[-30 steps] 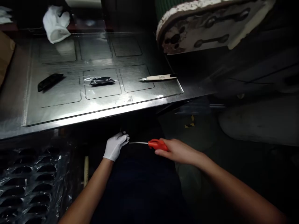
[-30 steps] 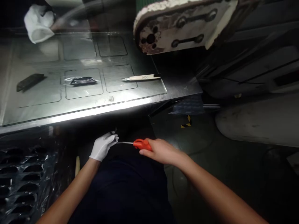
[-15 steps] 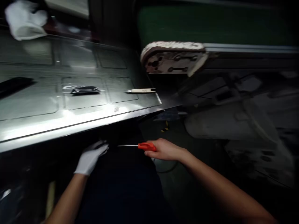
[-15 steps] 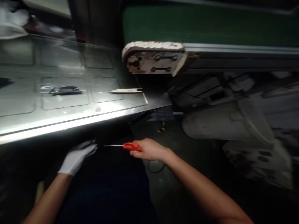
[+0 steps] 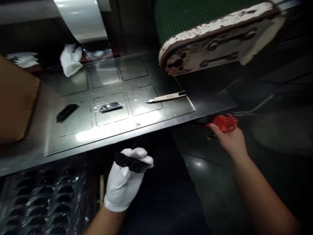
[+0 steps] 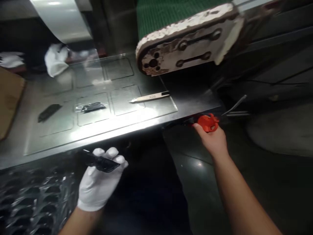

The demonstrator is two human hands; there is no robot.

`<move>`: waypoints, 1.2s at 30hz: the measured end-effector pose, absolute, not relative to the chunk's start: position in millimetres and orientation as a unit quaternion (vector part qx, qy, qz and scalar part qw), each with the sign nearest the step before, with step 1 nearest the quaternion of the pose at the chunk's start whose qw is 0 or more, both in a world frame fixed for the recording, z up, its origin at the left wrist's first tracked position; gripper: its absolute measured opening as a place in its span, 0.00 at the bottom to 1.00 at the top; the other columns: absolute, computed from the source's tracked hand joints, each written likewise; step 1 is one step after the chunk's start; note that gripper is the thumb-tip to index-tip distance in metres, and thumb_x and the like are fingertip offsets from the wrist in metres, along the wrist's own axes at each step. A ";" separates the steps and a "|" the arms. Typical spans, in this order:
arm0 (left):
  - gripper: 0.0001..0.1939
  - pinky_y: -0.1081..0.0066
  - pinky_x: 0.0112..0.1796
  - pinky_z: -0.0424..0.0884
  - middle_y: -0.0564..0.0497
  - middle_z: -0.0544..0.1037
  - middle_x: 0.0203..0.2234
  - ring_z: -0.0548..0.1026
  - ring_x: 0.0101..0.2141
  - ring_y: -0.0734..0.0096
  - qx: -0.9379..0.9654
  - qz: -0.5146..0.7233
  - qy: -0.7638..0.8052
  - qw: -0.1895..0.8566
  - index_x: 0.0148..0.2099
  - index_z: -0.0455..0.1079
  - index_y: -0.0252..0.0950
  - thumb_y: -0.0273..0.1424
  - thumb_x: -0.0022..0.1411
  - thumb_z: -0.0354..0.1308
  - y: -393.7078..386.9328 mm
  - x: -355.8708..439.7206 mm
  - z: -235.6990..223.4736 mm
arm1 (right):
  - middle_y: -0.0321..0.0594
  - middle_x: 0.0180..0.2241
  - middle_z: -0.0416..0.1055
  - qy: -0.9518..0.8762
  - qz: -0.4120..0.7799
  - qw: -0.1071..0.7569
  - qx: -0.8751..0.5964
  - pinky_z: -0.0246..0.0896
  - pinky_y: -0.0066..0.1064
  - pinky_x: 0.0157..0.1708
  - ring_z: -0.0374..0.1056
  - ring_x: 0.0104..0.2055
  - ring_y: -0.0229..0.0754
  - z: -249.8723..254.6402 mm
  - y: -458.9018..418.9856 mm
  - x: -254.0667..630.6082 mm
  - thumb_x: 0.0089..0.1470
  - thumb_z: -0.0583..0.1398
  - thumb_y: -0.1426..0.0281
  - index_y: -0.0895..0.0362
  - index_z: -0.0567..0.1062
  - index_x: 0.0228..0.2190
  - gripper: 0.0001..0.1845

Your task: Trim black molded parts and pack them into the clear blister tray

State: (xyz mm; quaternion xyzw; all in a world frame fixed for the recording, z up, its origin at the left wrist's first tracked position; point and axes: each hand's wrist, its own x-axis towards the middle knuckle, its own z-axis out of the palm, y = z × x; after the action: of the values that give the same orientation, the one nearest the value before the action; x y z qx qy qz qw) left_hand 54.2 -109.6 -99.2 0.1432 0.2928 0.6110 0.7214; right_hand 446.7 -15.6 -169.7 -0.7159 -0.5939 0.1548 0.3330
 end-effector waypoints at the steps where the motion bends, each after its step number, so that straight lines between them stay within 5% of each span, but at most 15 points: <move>1: 0.13 0.63 0.46 0.80 0.52 0.82 0.47 0.83 0.43 0.62 0.139 0.617 0.292 0.718 0.50 0.79 0.50 0.39 0.63 0.68 -107.4 54.3 -95.1 | 0.41 0.28 0.80 -0.595 0.171 0.338 -0.709 0.64 0.36 0.29 0.77 0.33 0.51 -184.6 -8.8 442.3 0.55 0.70 0.58 0.49 0.79 0.30 0.10; 5: 0.13 0.71 0.40 0.78 0.54 0.81 0.45 0.82 0.41 0.68 0.129 0.643 0.298 0.694 0.50 0.78 0.49 0.39 0.63 0.69 -99.8 53.5 -80.8 | 0.36 0.10 0.64 -0.616 0.249 0.334 -0.669 0.49 0.34 0.14 0.63 0.12 0.43 -218.3 1.0 409.4 0.58 0.67 0.56 0.50 0.70 0.17 0.23; 8: 0.13 0.73 0.36 0.76 0.53 0.81 0.44 0.81 0.39 0.69 0.123 0.657 0.307 0.678 0.49 0.79 0.48 0.38 0.62 0.70 -94.3 54.2 -76.7 | 0.40 0.21 0.77 -0.641 0.332 0.300 -0.624 0.62 0.31 0.18 0.73 0.20 0.45 -195.9 -11.3 362.6 0.62 0.64 0.57 0.55 0.79 0.26 0.18; 11: 0.13 0.74 0.36 0.76 0.53 0.82 0.46 0.81 0.41 0.68 0.134 0.661 0.319 0.665 0.49 0.79 0.49 0.38 0.61 0.70 -91.2 54.3 -78.5 | 0.41 0.38 0.81 -0.694 0.411 0.289 -0.516 0.72 0.30 0.34 0.78 0.37 0.42 -129.6 -28.6 300.8 0.65 0.63 0.62 0.53 0.81 0.43 0.10; 16: 0.14 0.67 0.50 0.78 0.50 0.82 0.49 0.81 0.48 0.62 0.231 0.661 0.444 0.560 0.51 0.80 0.46 0.38 0.63 0.69 -93.6 43.6 -81.6 | 0.42 0.36 0.76 -0.791 0.385 0.372 -0.295 0.69 0.29 0.35 0.71 0.35 0.39 -40.4 -27.6 214.1 0.66 0.61 0.69 0.57 0.79 0.43 0.07; 27: 0.23 0.65 0.52 0.78 0.45 0.83 0.50 0.81 0.51 0.51 0.225 0.617 0.578 0.484 0.52 0.81 0.40 0.37 0.54 0.76 -84.1 -1.5 -82.6 | 0.37 0.31 0.73 -0.853 0.415 0.256 -0.187 0.61 0.26 0.30 0.66 0.30 0.35 -36.1 22.4 159.8 0.64 0.60 0.71 0.58 0.75 0.38 0.04; 31: 0.31 0.67 0.51 0.79 0.44 0.81 0.55 0.80 0.54 0.51 0.244 0.608 0.588 0.474 0.63 0.74 0.44 0.42 0.59 0.72 -63.2 -18.5 -61.0 | 0.39 0.33 0.74 -0.904 0.289 0.219 -0.227 0.59 0.27 0.31 0.67 0.31 0.36 -24.6 82.4 140.2 0.67 0.56 0.70 0.58 0.74 0.38 0.07; 36: 0.22 0.67 0.45 0.82 0.51 0.82 0.52 0.83 0.46 0.58 0.293 0.531 0.690 0.395 0.62 0.73 0.49 0.44 0.68 0.61 -52.1 -32.6 -46.6 | 0.42 0.37 0.76 -0.962 0.033 0.014 -0.270 0.49 0.32 0.28 0.68 0.33 0.41 -23.2 158.2 116.4 0.70 0.54 0.67 0.60 0.75 0.39 0.12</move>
State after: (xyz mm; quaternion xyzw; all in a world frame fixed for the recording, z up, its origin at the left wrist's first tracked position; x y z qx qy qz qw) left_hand -32.6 -52.1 -46.6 0.2935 0.6899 0.5306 0.3955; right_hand 116.4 158.2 -23.2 -0.2697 -0.9623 0.0334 0.0137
